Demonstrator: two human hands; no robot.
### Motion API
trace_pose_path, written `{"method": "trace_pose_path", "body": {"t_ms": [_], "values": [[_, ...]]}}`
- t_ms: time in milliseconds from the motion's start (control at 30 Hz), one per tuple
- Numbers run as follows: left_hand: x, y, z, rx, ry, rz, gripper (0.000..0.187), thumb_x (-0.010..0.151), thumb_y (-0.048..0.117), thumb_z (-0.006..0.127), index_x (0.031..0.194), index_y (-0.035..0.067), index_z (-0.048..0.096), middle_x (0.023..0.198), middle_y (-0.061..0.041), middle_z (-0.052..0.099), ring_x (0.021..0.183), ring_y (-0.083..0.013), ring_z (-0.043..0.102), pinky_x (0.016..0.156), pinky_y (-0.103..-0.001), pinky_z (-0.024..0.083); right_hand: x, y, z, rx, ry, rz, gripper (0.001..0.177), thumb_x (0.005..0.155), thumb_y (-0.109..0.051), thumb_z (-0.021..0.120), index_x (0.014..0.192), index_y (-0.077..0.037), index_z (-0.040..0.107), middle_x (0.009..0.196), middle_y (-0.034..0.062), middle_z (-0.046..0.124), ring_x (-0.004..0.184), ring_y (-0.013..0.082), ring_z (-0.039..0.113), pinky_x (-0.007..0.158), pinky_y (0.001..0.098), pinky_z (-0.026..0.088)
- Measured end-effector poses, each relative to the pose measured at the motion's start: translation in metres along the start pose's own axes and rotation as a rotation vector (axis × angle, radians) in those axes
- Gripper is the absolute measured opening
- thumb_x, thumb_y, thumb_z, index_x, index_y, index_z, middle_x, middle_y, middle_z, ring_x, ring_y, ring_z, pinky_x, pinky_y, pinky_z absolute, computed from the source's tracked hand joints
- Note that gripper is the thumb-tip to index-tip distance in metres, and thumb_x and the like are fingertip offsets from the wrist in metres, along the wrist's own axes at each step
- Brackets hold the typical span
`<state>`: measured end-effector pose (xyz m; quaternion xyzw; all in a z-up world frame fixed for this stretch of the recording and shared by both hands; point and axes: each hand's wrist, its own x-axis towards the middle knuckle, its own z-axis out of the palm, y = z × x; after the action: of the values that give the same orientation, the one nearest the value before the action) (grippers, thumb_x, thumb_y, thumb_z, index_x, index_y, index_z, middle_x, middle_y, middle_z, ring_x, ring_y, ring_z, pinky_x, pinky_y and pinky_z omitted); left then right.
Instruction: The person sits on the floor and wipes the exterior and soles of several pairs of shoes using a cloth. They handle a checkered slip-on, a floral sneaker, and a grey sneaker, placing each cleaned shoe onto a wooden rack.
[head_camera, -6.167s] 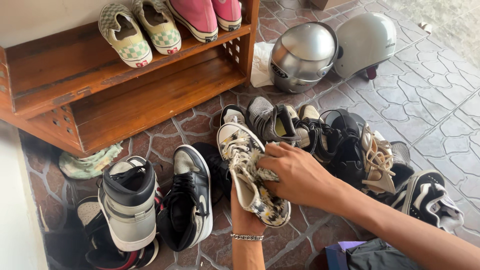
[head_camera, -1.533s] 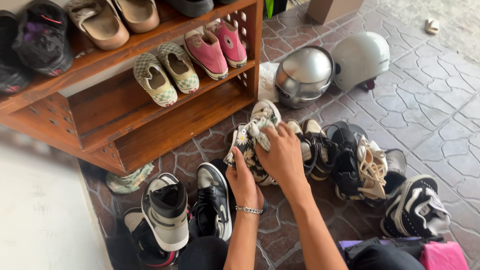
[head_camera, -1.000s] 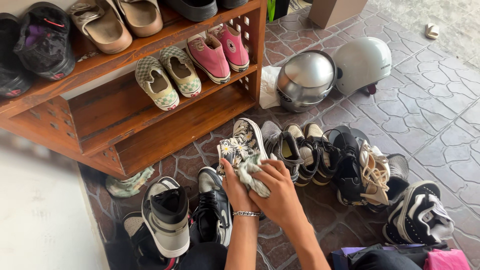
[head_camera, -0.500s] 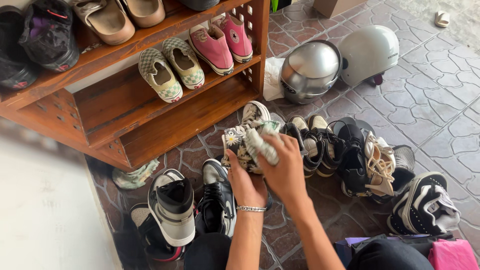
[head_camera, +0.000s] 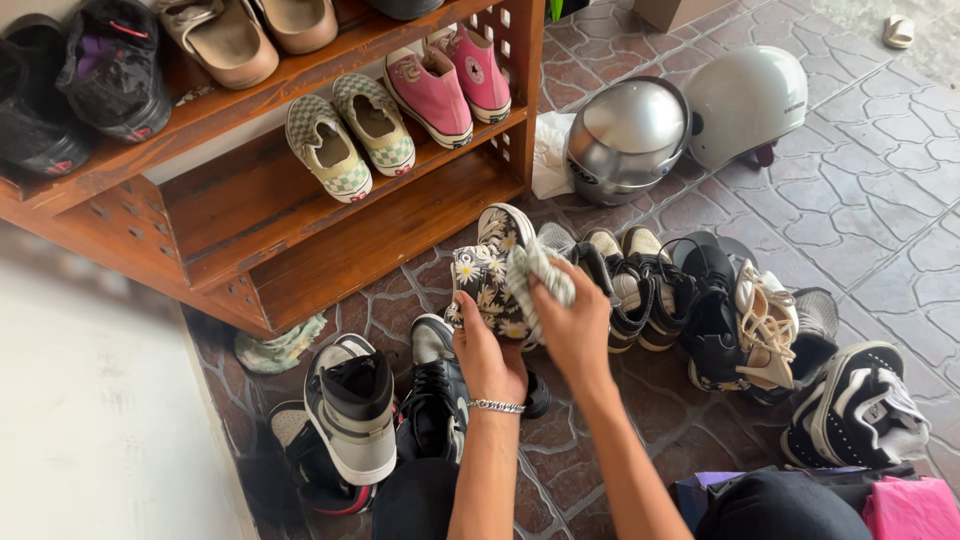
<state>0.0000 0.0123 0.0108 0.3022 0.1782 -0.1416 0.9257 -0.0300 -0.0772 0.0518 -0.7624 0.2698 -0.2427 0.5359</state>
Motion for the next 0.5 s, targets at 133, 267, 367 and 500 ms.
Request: {"method": "trace_pose_path", "body": {"t_ms": [133,267,367,500], "values": [[-0.005,0.008,0.003,0.053,-0.077,-0.063,0.050,0.097,0.045,0.058,0.120,0.002,0.064,0.115,-0.009,0.074,0.099,-0.0210,0.074,0.079,-0.040,0.064,0.039,0.011,-0.009,0.186,-0.111,0.111,0.036,0.094,-0.015,0.067,0.127,-0.001,0.076,0.102,0.0165,0.077,0.081,0.0153,0.063,0.069,0.0306,0.050],[-0.010,0.014,0.006,0.079,-0.158,-0.128,0.050,0.097,0.046,0.059,0.120,0.003,0.065,0.114,-0.008,0.074,0.098,-0.0200,0.074,0.077,-0.039,0.063,0.068,0.023,-0.020,0.836,-0.168,0.375,0.049,0.089,-0.018,0.065,0.136,-0.011,0.054,0.109,0.0088,0.074,0.087,0.0170,0.073,0.073,0.0318,0.059],[-0.010,0.017,0.006,0.099,-0.194,-0.175,0.050,0.097,0.047,0.060,0.120,0.002,0.065,0.113,-0.008,0.074,0.097,-0.0195,0.074,0.076,-0.038,0.063,0.069,0.034,-0.027,1.132,-0.226,0.595,0.040,0.093,-0.025,0.061,0.125,-0.002,0.061,0.106,0.0116,0.074,0.087,0.0214,0.074,0.077,0.0366,0.064],[-0.010,0.013,0.014,0.371,-0.092,-0.002,0.055,0.101,0.045,0.060,0.125,-0.005,0.065,0.114,-0.013,0.075,0.097,-0.0202,0.074,0.076,-0.033,0.063,0.063,0.050,-0.026,1.145,-0.181,0.585,0.032,0.093,-0.019,0.063,0.119,0.000,0.063,0.103,0.0124,0.074,0.086,0.0217,0.074,0.078,0.0373,0.064]]}}
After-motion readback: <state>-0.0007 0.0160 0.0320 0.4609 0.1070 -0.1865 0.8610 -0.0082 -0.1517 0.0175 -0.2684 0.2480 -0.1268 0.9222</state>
